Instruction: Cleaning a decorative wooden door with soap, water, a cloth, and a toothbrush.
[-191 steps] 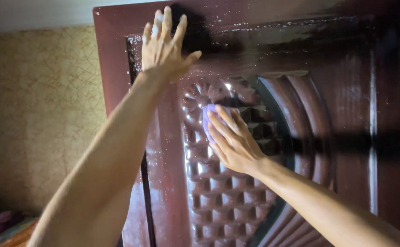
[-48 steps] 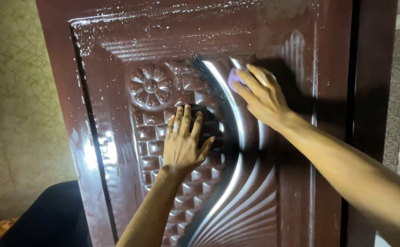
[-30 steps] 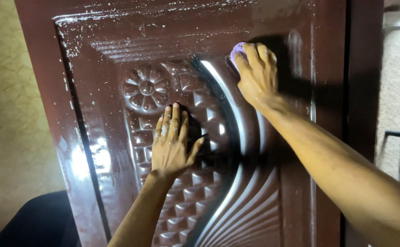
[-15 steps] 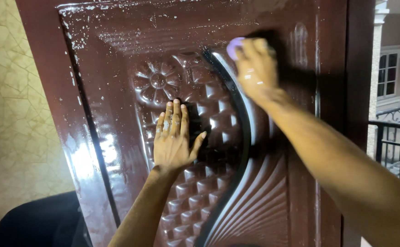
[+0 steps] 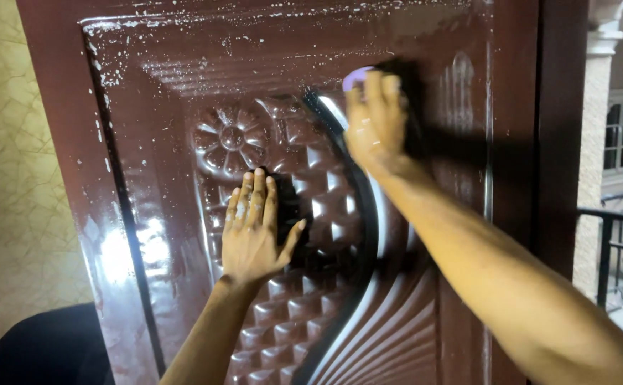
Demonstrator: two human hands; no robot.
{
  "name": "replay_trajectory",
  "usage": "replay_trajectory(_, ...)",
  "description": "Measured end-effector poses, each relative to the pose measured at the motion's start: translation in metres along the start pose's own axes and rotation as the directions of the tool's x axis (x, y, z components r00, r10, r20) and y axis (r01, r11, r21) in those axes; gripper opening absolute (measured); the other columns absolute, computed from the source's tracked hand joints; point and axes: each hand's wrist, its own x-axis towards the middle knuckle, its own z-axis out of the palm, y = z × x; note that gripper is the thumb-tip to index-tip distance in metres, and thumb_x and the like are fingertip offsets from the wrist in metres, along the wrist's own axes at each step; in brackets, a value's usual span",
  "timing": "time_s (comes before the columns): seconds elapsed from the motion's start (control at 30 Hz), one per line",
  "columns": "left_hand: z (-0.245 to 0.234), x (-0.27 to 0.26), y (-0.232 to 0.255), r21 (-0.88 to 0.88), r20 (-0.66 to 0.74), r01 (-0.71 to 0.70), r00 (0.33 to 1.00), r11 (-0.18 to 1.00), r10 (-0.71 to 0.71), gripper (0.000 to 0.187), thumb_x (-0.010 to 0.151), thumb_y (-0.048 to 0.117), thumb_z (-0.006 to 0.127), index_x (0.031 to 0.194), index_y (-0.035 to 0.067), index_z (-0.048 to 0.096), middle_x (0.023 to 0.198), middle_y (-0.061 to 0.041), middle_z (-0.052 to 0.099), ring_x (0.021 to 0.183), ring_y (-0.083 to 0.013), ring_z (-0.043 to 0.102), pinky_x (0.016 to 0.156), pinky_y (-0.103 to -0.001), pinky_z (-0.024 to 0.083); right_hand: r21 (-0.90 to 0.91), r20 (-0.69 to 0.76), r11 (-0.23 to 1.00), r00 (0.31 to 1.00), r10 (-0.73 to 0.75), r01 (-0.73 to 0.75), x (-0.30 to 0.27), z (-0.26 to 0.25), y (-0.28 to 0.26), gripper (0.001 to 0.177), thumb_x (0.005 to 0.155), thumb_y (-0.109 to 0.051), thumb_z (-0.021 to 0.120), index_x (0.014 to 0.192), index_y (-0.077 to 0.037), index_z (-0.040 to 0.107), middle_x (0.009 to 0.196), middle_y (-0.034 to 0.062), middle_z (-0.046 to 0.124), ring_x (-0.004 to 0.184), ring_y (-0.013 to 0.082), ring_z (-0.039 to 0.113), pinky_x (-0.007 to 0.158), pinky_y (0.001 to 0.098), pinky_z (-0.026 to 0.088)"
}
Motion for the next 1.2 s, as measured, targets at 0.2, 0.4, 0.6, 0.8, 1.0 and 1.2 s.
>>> replay_trajectory(0.2, -0.003, -0.002, 0.0, 0.016, -0.028, 0.001, 1.0, 1.0, -0.001, 0.084, 0.099, 0.058, 0.05, 0.152, -0.007, 0.04, 0.16, -0.027, 0.038, 0.152, -0.037, 0.032, 0.124, -0.048, 0.023, 0.174, -0.063, 0.977, 0.991, -0.116, 0.125, -0.005, 0.031, -0.066, 0.026, 0.104, -0.018, 0.063, 0.126, -0.004, 0.061, 0.128, 0.0219, 0.053, 0.109, 0.0426, 0.059, 0.091, 0.0525, 0.052)
replay_trajectory(0.4, -0.009, -0.005, -0.014, 0.002, -0.024, -0.066, 0.998, 0.998, 0.066, 0.083, 0.1, 0.057, 0.049, 0.152, -0.007, 0.041, 0.16, -0.026, 0.039, 0.151, -0.0357, 0.034, 0.124, -0.048, 0.025, 0.229, 0.024, 0.948, 0.972, -0.232, 0.22, -0.003, 0.025, -0.064, 0.027, 0.108, -0.02, 0.06, 0.132, -0.007, 0.062, 0.132, 0.025, 0.053, 0.113, 0.0441, 0.054, 0.094, 0.055, 0.047)
replay_trajectory(0.6, -0.016, -0.006, -0.052, -0.011, -0.028, -0.148, 0.989, 0.989, 0.147, 0.082, 0.1, 0.059, 0.047, 0.152, -0.005, 0.041, 0.163, -0.023, 0.035, 0.153, -0.0345, 0.031, 0.124, -0.049, 0.024, -0.166, 0.006, 0.968, 0.981, -0.192, 0.19, 0.005, -0.012, 0.008, 0.037, 0.085, -0.001, 0.065, 0.119, -0.013, 0.072, 0.132, 0.0089, 0.061, 0.116, 0.0361, 0.052, 0.092, 0.0523, 0.043)
replay_trajectory(0.8, -0.028, -0.012, -0.086, -0.062, -0.044, -0.089, 0.995, 0.994, 0.086, 0.086, 0.1, 0.059, 0.047, 0.151, -0.009, 0.039, 0.163, -0.027, 0.032, 0.153, -0.0377, 0.029, 0.123, -0.05, 0.024, -0.227, -0.18, 0.973, 0.98, -0.081, 0.039, 0.011, 0.019, -0.007, 0.049, 0.071, 0.005, 0.072, 0.12, -0.002, 0.073, 0.138, 0.0134, 0.058, 0.12, 0.0377, 0.052, 0.099, 0.0459, 0.051)
replay_trajectory(1.0, -0.036, -0.019, -0.11, -0.074, -0.044, -0.075, 0.996, 0.994, 0.072, 0.086, 0.101, 0.058, 0.048, 0.15, -0.012, 0.04, 0.161, -0.03, 0.033, 0.152, -0.0408, 0.029, 0.123, -0.05, 0.025, -0.211, -0.089, 0.977, 0.994, -0.057, 0.037, 0.015, 0.055, -0.119, 0.055, 0.068, 0.005, 0.07, 0.123, 0.0, 0.069, 0.136, 0.0162, 0.057, 0.118, 0.037, 0.055, 0.09, 0.0444, 0.057)
replay_trajectory(1.2, -0.041, -0.03, -0.123, -0.059, -0.039, -0.074, 0.997, 0.996, 0.072, 0.086, 0.1, 0.057, 0.047, 0.15, -0.012, 0.039, 0.162, -0.029, 0.032, 0.153, -0.0399, 0.028, 0.123, -0.051, 0.024, 0.094, -0.027, 0.988, 0.992, -0.123, 0.125, -0.002, 0.095, -0.225, 0.038, 0.095, -0.003, 0.069, 0.133, -0.005, 0.064, 0.143, 0.0174, 0.052, 0.117, 0.0387, 0.058, 0.086, 0.0466, 0.058)
